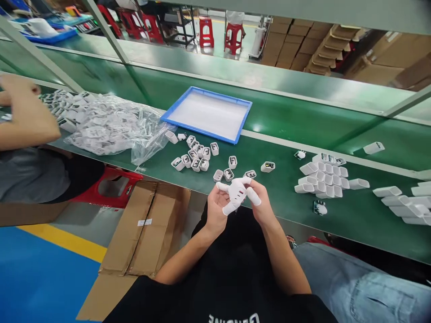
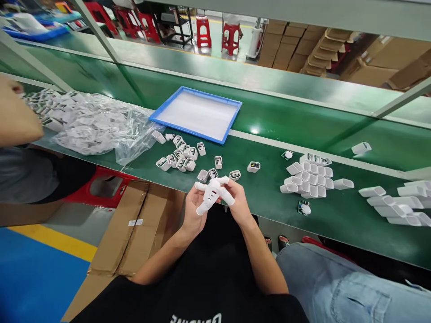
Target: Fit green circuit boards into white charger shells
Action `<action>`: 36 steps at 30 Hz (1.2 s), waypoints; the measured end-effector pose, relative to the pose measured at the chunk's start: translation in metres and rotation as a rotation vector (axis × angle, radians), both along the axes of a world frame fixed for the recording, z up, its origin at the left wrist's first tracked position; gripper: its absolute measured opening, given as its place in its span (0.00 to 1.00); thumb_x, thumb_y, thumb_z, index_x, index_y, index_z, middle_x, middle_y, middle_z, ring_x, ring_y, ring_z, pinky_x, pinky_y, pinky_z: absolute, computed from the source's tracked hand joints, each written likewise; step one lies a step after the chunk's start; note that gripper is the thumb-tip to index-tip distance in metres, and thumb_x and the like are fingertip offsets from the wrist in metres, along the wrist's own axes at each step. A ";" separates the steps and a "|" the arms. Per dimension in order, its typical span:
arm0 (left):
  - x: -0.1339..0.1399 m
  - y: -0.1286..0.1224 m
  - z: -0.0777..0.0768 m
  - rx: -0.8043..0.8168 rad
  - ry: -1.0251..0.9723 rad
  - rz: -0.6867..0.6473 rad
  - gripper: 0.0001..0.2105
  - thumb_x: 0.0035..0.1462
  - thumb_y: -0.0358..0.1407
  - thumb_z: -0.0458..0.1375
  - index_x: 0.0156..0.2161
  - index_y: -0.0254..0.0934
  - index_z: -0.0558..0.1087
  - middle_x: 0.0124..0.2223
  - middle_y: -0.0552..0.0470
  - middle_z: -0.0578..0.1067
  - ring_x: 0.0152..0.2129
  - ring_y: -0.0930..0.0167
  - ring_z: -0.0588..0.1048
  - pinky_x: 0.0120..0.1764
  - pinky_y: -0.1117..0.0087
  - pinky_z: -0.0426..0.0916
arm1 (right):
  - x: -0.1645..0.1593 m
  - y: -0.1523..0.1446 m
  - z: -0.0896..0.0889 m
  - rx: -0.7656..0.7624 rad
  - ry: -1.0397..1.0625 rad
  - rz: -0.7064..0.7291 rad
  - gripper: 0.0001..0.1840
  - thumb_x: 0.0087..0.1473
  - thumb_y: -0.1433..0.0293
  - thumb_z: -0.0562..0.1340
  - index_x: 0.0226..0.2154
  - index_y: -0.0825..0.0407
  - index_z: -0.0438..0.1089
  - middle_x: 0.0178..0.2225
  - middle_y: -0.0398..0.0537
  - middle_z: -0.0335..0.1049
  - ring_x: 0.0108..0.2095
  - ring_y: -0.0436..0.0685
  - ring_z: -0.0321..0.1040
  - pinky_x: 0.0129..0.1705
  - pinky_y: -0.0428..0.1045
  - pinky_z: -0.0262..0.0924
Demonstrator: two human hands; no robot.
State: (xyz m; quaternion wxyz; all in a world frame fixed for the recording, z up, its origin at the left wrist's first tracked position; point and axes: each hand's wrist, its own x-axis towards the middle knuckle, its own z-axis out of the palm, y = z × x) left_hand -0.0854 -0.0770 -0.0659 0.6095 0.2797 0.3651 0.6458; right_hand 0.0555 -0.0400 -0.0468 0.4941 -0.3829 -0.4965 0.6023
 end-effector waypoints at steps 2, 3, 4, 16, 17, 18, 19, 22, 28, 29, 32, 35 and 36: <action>0.001 0.001 0.003 0.003 -0.014 -0.006 0.29 0.46 0.48 0.85 0.44 0.40 0.76 0.43 0.46 0.87 0.36 0.61 0.88 0.42 0.59 0.87 | 0.000 0.001 -0.002 0.000 -0.013 -0.009 0.33 0.58 0.35 0.74 0.43 0.48 0.84 0.31 0.43 0.69 0.29 0.53 0.59 0.34 0.51 0.63; 0.002 0.001 0.004 0.006 -0.023 -0.009 0.28 0.47 0.48 0.85 0.44 0.40 0.76 0.43 0.46 0.87 0.35 0.61 0.88 0.41 0.59 0.88 | 0.000 0.001 -0.003 -0.005 -0.017 -0.008 0.33 0.59 0.36 0.74 0.43 0.48 0.84 0.30 0.42 0.68 0.28 0.52 0.58 0.33 0.51 0.62; 0.002 0.001 0.005 0.008 -0.034 -0.014 0.28 0.47 0.48 0.85 0.44 0.40 0.76 0.42 0.47 0.87 0.34 0.61 0.88 0.41 0.59 0.88 | -0.001 0.001 -0.004 -0.014 -0.020 -0.006 0.33 0.59 0.36 0.73 0.43 0.48 0.84 0.30 0.42 0.68 0.27 0.52 0.57 0.33 0.50 0.62; 0.002 -0.001 0.001 -0.068 -0.074 -0.037 0.28 0.47 0.47 0.85 0.48 0.40 0.80 0.48 0.46 0.86 0.42 0.62 0.88 0.46 0.60 0.87 | 0.005 0.006 -0.007 0.033 -0.102 -0.053 0.28 0.59 0.41 0.75 0.43 0.47 0.84 0.35 0.46 0.75 0.34 0.57 0.66 0.37 0.52 0.67; 0.003 0.000 -0.001 -0.077 -0.062 -0.038 0.27 0.46 0.47 0.85 0.47 0.40 0.81 0.47 0.46 0.86 0.42 0.62 0.87 0.47 0.60 0.86 | 0.007 0.006 -0.009 0.068 -0.118 -0.059 0.27 0.59 0.42 0.75 0.42 0.47 0.84 0.35 0.46 0.75 0.35 0.58 0.67 0.39 0.53 0.67; 0.004 0.001 -0.003 -0.083 -0.052 -0.037 0.27 0.45 0.46 0.86 0.45 0.39 0.81 0.45 0.47 0.86 0.41 0.62 0.87 0.47 0.60 0.86 | 0.010 0.006 -0.010 0.105 -0.133 -0.070 0.26 0.60 0.42 0.75 0.41 0.47 0.84 0.35 0.46 0.75 0.36 0.58 0.67 0.41 0.54 0.67; 0.005 0.002 -0.005 -0.088 -0.044 -0.036 0.28 0.43 0.46 0.86 0.44 0.39 0.81 0.44 0.47 0.86 0.41 0.62 0.87 0.48 0.60 0.85 | 0.012 0.006 -0.012 0.139 -0.146 -0.086 0.25 0.61 0.43 0.75 0.40 0.47 0.83 0.35 0.46 0.76 0.37 0.59 0.68 0.43 0.54 0.67; 0.013 0.007 -0.007 -0.084 -0.043 -0.051 0.31 0.37 0.45 0.88 0.42 0.38 0.79 0.43 0.47 0.85 0.41 0.61 0.86 0.49 0.61 0.83 | 0.022 0.002 -0.017 0.200 -0.162 -0.141 0.24 0.63 0.44 0.73 0.42 0.47 0.83 0.37 0.47 0.77 0.39 0.60 0.70 0.45 0.54 0.67; 0.028 0.013 0.012 -0.227 -0.231 -0.339 0.25 0.53 0.50 0.82 0.46 0.40 0.78 0.45 0.48 0.82 0.39 0.67 0.82 0.42 0.68 0.79 | 0.055 -0.008 -0.035 0.259 -0.135 -0.147 0.29 0.65 0.41 0.70 0.54 0.44 0.82 0.45 0.51 0.77 0.43 0.63 0.75 0.46 0.56 0.72; 0.029 0.016 0.016 -0.259 -0.240 -0.387 0.23 0.56 0.49 0.81 0.45 0.40 0.78 0.45 0.49 0.82 0.39 0.68 0.82 0.41 0.69 0.79 | 0.062 -0.009 -0.039 0.277 -0.145 -0.144 0.31 0.66 0.40 0.68 0.57 0.44 0.82 0.48 0.53 0.77 0.45 0.64 0.76 0.47 0.58 0.73; 0.021 0.044 0.027 -0.188 -0.092 -0.377 0.21 0.54 0.43 0.82 0.42 0.39 0.77 0.45 0.49 0.82 0.41 0.67 0.83 0.45 0.67 0.80 | 0.086 -0.009 -0.054 0.384 -0.240 -0.254 0.33 0.70 0.41 0.63 0.62 0.46 0.79 0.52 0.56 0.77 0.50 0.68 0.76 0.51 0.63 0.74; 0.001 0.110 0.039 0.110 0.342 -0.186 0.19 0.51 0.37 0.82 0.41 0.39 0.78 0.46 0.50 0.80 0.46 0.65 0.82 0.51 0.63 0.82 | 0.114 -0.007 -0.073 0.535 -0.484 -0.488 0.23 0.71 0.51 0.66 0.59 0.45 0.80 0.49 0.55 0.81 0.49 0.69 0.77 0.51 0.64 0.73; -0.006 0.139 0.042 0.202 0.530 -0.132 0.17 0.52 0.35 0.81 0.40 0.40 0.78 0.47 0.49 0.79 0.48 0.64 0.82 0.52 0.62 0.82 | 0.121 -0.006 -0.079 0.564 -0.586 -0.545 0.18 0.71 0.56 0.67 0.57 0.45 0.81 0.48 0.55 0.81 0.48 0.69 0.77 0.50 0.65 0.73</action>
